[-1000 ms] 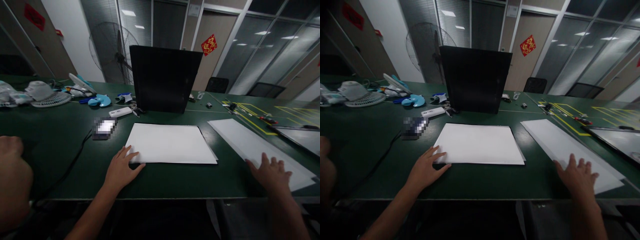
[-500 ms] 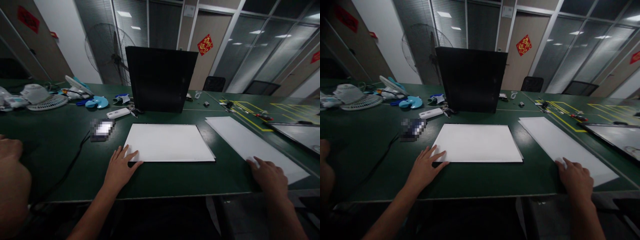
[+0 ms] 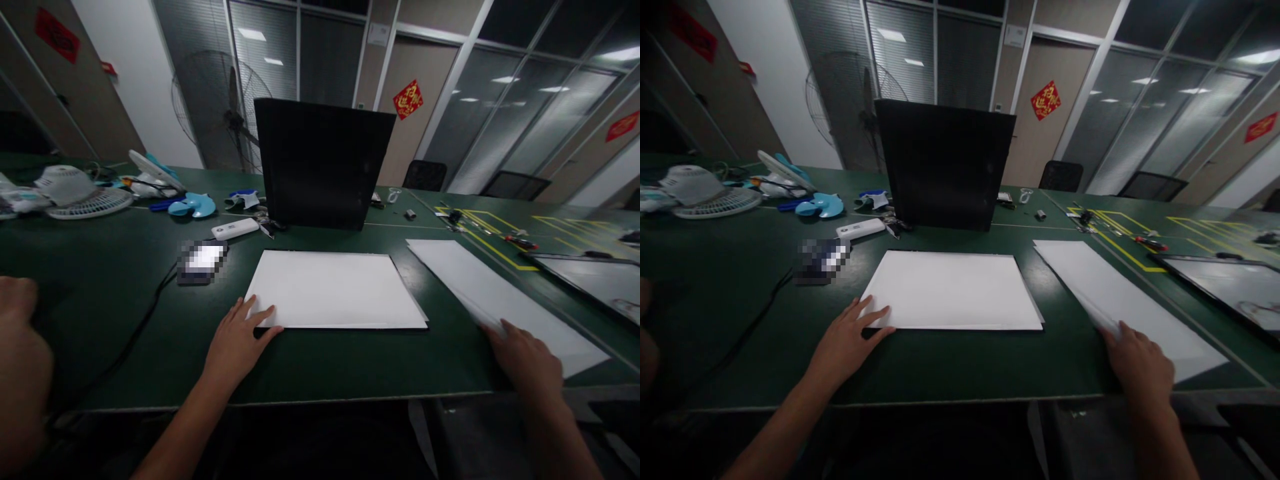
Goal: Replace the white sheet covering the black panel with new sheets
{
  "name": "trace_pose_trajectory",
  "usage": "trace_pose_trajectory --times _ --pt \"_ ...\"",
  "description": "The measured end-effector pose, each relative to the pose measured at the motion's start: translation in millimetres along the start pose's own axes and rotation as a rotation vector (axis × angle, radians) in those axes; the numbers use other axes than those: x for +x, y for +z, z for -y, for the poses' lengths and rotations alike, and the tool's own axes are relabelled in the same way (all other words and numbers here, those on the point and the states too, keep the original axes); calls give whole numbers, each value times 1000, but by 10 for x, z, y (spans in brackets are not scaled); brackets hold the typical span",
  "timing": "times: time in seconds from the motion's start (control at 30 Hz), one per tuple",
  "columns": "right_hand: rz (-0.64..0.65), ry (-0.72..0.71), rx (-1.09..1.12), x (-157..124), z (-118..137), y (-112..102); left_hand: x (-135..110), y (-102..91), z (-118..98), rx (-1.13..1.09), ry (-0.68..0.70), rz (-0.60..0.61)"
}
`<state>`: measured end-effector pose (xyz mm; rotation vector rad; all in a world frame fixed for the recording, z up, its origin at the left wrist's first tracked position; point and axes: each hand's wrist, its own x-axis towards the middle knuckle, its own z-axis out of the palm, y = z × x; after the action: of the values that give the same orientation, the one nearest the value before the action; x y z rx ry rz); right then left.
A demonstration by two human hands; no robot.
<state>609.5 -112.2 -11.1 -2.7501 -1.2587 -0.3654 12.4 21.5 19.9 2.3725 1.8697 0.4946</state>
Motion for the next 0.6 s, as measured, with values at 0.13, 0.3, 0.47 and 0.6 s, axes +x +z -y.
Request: trace_pose_trajectory --times 0.13,0.3,0.47,0.6 --pt "-28 -7 -12 -19 71 -29 2 30 40 -28 1 -3" --pt "-129 -15 25 -69 164 -35 4 61 91 -57 10 10" --pt "-305 -372 300 -103 469 -55 13 70 110 -65 17 12" --pt "-228 -607 430 -146 834 -36 7 45 83 -43 24 16"
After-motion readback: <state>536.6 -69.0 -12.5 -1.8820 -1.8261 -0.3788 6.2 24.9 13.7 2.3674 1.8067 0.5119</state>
